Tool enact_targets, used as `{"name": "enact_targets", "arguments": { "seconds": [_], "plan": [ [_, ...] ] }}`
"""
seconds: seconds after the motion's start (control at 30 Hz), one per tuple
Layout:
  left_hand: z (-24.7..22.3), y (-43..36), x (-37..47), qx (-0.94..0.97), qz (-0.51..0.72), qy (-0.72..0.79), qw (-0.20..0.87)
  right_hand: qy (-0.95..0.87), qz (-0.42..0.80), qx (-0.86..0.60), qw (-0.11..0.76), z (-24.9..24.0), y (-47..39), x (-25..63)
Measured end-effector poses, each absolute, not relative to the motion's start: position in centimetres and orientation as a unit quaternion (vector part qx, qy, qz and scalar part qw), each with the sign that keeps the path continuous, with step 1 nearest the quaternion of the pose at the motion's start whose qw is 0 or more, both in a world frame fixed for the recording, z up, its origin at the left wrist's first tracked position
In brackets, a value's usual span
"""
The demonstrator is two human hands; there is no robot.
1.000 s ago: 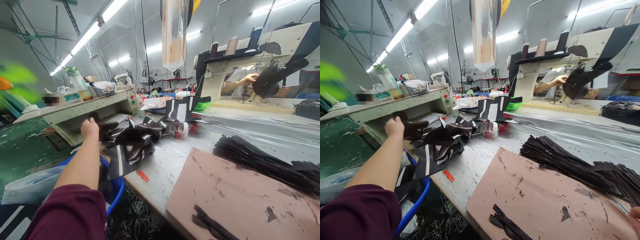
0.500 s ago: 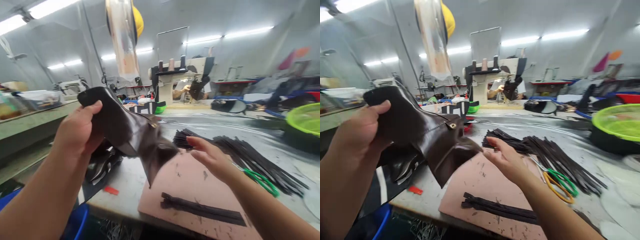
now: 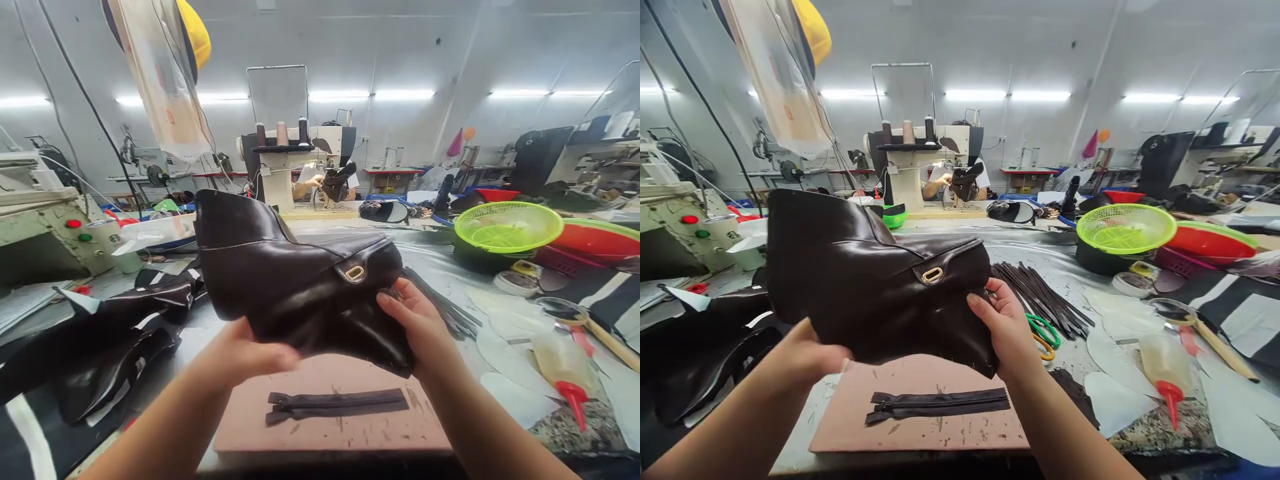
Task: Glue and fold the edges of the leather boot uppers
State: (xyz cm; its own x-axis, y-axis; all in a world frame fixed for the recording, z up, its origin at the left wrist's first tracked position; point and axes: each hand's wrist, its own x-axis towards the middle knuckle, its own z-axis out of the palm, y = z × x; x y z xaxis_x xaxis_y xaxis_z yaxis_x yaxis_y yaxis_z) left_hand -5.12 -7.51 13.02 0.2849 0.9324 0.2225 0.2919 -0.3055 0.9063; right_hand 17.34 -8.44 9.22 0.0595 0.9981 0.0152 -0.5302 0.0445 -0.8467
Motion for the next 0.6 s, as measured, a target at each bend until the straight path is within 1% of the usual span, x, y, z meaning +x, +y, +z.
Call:
{"name": "enact_targets", "arguments": {
  "seconds": [0.07,0.17,0.23,0.27,0.33,0.4,0.53,0.6],
  "plan": [
    [12.6,-7.4,-4.7,0.685,0.404,0.418,0.44,-0.342,0.622,-0.342,0.615,9.5,-8.5,17.6],
    [12.7,-6.9,-4.0,0.618,0.502,0.395,0.458,-0.33,0.655,-0.334,0.592,9.9,-8.9,17.5],
    [12.8,-6.7,-3.5,0.588,0.558,0.369,0.455,-0.309,0.647,-0.327,0.616,10.4,-9.2,17.2],
    [12.8,-6.7,-3.3,0.59,0.563,0.351,0.461,-0.296,0.634,-0.326,0.636,10.6,-9.4,17.1],
    [12.7,-6.7,-3.1,0.615,0.537,0.328,0.475,-0.27,0.608,-0.325,0.672,10.9,-9.6,16.9],
    [12.6,-6.3,-3.4,0.649,0.504,0.334,0.461,-0.26,0.609,-0.321,0.677,11.0,-9.8,16.9],
    [12.7,-4.3,-5.3,0.7,0.455,0.382,0.396,-0.301,0.649,-0.305,0.628,10.5,-9.5,17.6],
    [12.9,-3.5,-6.0,0.706,0.434,0.395,0.396,-0.322,0.652,-0.301,0.617,10.2,-9.1,18.0]
  ]
}}
